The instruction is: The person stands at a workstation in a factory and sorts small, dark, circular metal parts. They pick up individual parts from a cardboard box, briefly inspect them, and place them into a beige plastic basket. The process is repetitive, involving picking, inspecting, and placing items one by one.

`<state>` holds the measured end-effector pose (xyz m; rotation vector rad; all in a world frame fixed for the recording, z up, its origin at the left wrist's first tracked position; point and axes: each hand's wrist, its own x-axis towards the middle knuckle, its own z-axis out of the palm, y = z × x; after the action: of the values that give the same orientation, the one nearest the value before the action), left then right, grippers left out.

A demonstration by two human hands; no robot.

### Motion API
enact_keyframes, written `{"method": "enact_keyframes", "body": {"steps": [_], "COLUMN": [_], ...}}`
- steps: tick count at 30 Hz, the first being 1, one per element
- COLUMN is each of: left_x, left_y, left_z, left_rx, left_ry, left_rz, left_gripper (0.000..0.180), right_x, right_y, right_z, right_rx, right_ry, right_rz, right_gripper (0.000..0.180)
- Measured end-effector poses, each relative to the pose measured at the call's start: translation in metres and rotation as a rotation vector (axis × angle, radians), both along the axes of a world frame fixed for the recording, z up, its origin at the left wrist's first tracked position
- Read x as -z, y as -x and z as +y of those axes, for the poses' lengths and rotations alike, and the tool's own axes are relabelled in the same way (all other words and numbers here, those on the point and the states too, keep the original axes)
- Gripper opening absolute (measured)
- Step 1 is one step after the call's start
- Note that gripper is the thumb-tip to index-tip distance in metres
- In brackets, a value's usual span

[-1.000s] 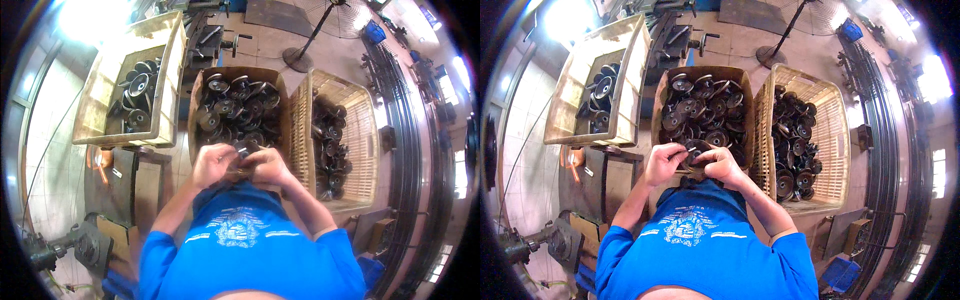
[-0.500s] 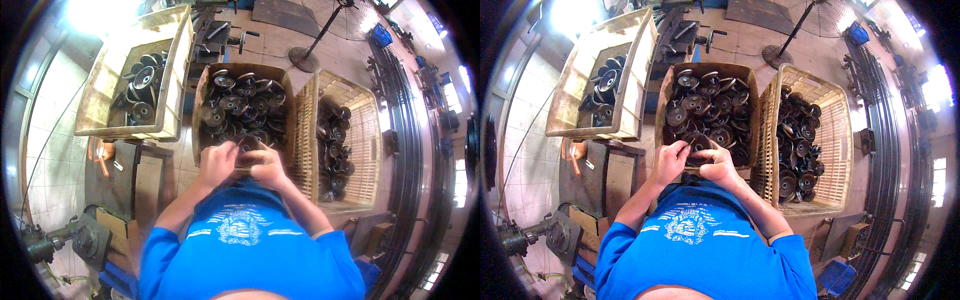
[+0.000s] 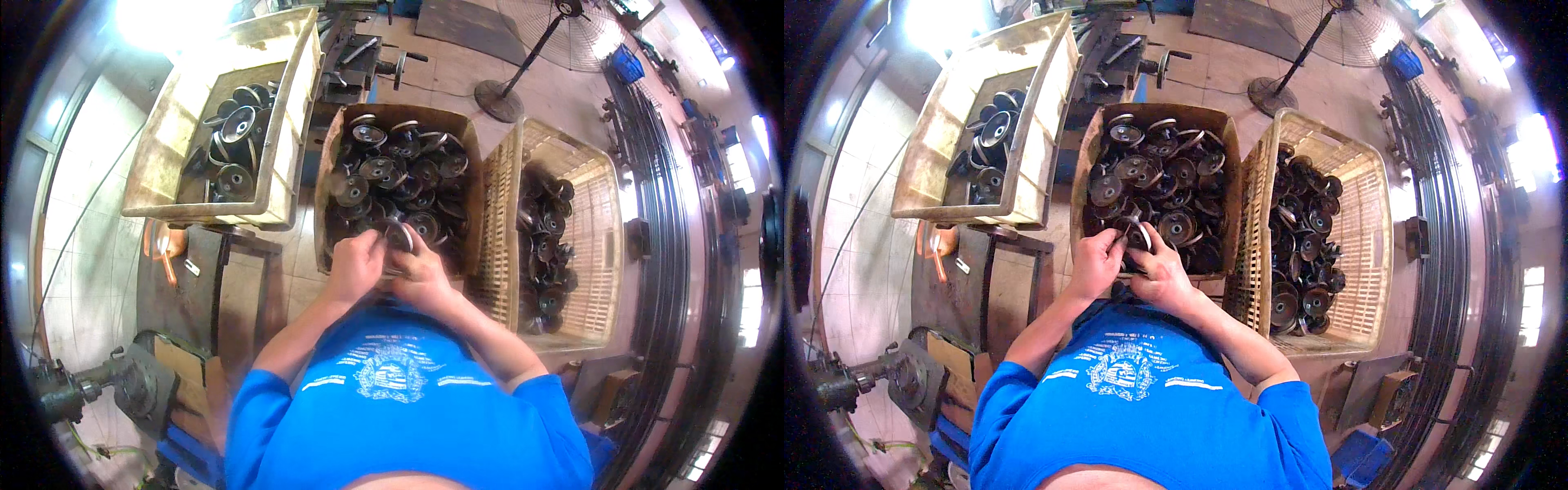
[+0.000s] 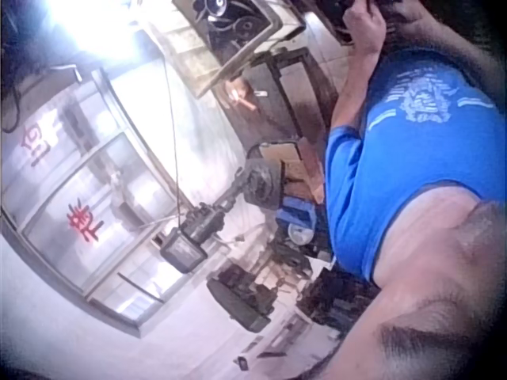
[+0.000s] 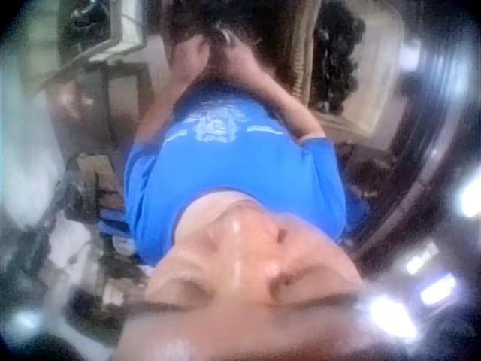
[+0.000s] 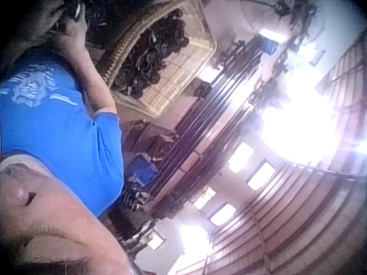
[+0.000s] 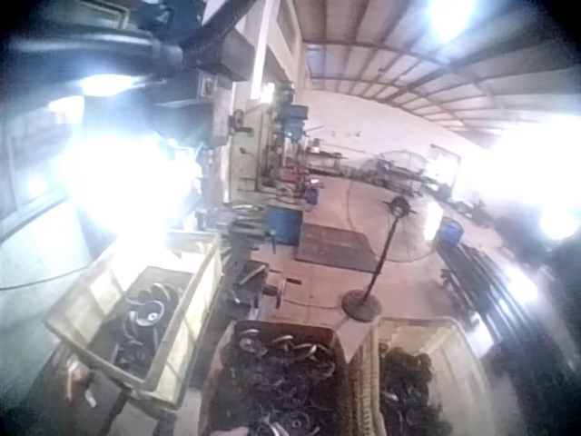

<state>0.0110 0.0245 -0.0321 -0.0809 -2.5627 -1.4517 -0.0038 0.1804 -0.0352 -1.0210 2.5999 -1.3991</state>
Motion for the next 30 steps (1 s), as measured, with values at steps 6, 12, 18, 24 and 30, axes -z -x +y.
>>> {"method": "enact_keyframes", "body": {"steps": [6,12,18,24,30], "left_x": [0.020,0.016,0.018,0.023,0.037], "left_y": [0.000,-0.002,-0.002,-0.001,-0.001], "left_z": [-0.008,-0.003,-0.002,-0.001,-0.004], "left_rx": [0.002,-0.026,-0.023,-0.001,-0.026], "left_ry": [-0.054,-0.158,-0.238,-0.334,-0.108], "left_rz": [-0.019,-0.079,-0.108,-0.133,-0.063], "left_gripper": [0.010,0.013,0.014,0.014,0.015], "right_x": [0.011,0.016,0.002,0.030,0.032], "right_y": [0.004,0.007,0.007,0.005,0.004], "right_z": [-0.004,-0.006,-0.007,-0.003,-0.004], "right_rx": [0.026,0.093,0.149,0.060,-0.023], "right_ry": [-0.003,0.128,0.218,0.094,-0.109], "right_rz": [-0.005,-0.262,-0.657,-0.029,0.130], "right_gripper": [0.047,0.047,0.044,0.031,0.019]}}
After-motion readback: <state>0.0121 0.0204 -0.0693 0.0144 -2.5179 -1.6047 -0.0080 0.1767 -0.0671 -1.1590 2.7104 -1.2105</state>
